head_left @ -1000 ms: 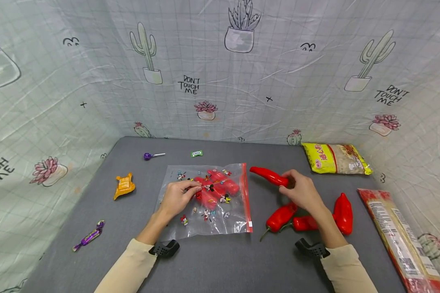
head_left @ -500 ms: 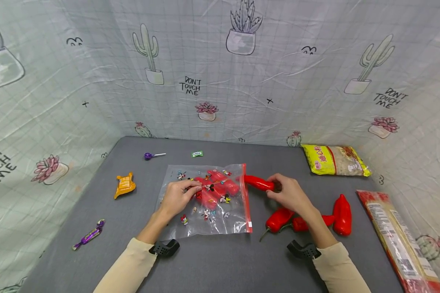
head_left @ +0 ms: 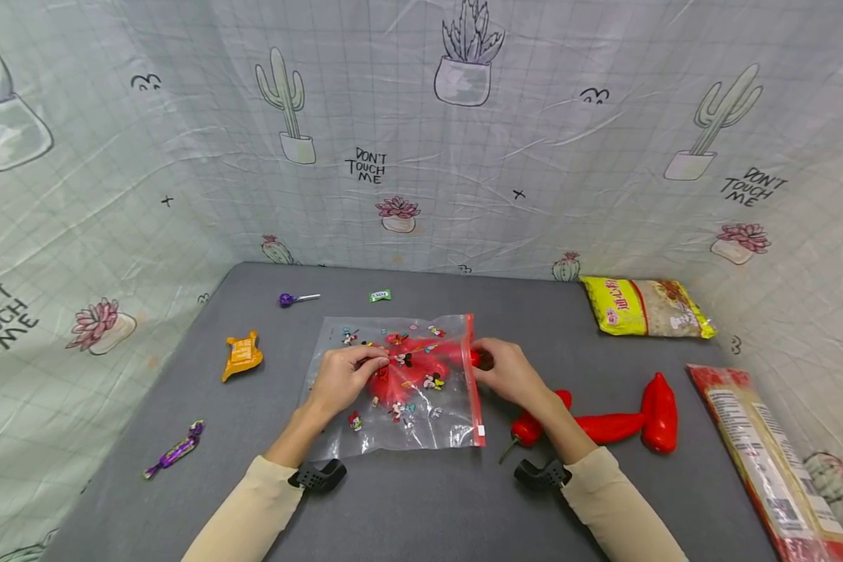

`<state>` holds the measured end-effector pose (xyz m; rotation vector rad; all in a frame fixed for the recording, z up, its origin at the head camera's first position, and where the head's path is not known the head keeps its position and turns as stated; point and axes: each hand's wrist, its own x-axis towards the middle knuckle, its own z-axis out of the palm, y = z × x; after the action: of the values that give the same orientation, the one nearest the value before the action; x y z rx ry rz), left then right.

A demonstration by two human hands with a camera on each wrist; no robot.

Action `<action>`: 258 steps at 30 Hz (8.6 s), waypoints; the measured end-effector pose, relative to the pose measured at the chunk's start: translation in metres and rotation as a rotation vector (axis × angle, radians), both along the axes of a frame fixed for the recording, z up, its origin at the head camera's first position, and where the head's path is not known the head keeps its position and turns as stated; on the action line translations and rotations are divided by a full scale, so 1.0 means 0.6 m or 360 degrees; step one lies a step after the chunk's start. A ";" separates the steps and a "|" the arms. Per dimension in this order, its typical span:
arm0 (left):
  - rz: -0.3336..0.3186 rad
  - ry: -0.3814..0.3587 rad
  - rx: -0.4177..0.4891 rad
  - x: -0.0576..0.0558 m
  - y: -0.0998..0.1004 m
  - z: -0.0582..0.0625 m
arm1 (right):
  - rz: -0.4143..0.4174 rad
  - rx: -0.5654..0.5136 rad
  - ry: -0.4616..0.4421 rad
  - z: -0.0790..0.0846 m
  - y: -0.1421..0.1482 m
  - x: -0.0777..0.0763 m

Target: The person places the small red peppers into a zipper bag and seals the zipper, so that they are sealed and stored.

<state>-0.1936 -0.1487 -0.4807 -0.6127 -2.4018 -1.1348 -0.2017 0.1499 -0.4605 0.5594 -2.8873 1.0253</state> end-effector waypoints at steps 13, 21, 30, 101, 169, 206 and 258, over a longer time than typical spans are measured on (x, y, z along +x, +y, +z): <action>0.0002 -0.0031 -0.0013 0.000 -0.001 -0.001 | 0.0071 -0.0056 0.0235 -0.021 -0.032 -0.005; -0.0004 -0.0029 -0.0002 0.000 0.000 -0.001 | -0.0003 -0.0063 0.0090 0.002 -0.016 0.009; -0.0013 -0.0014 0.0007 -0.002 0.000 -0.001 | -0.0142 -0.0002 0.0031 0.038 0.061 0.042; -0.0005 0.0004 0.0003 0.005 0.001 0.003 | -0.0506 0.0188 -0.0053 0.067 0.167 0.096; 0.0007 -0.0030 0.0016 0.001 0.000 0.007 | -0.0090 0.0011 -0.0039 0.040 0.094 0.102; 0.0043 0.0030 -0.0019 0.005 -0.001 -0.005 | -0.0493 0.0408 -0.0102 0.016 0.198 0.184; 0.0019 0.0024 -0.0029 0.001 0.002 0.001 | -0.0174 0.0038 -0.0018 0.009 0.017 0.038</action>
<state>-0.1928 -0.1473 -0.4802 -0.6099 -2.4024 -1.1003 -0.1792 0.1601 -0.4552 0.3927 -2.9067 0.9834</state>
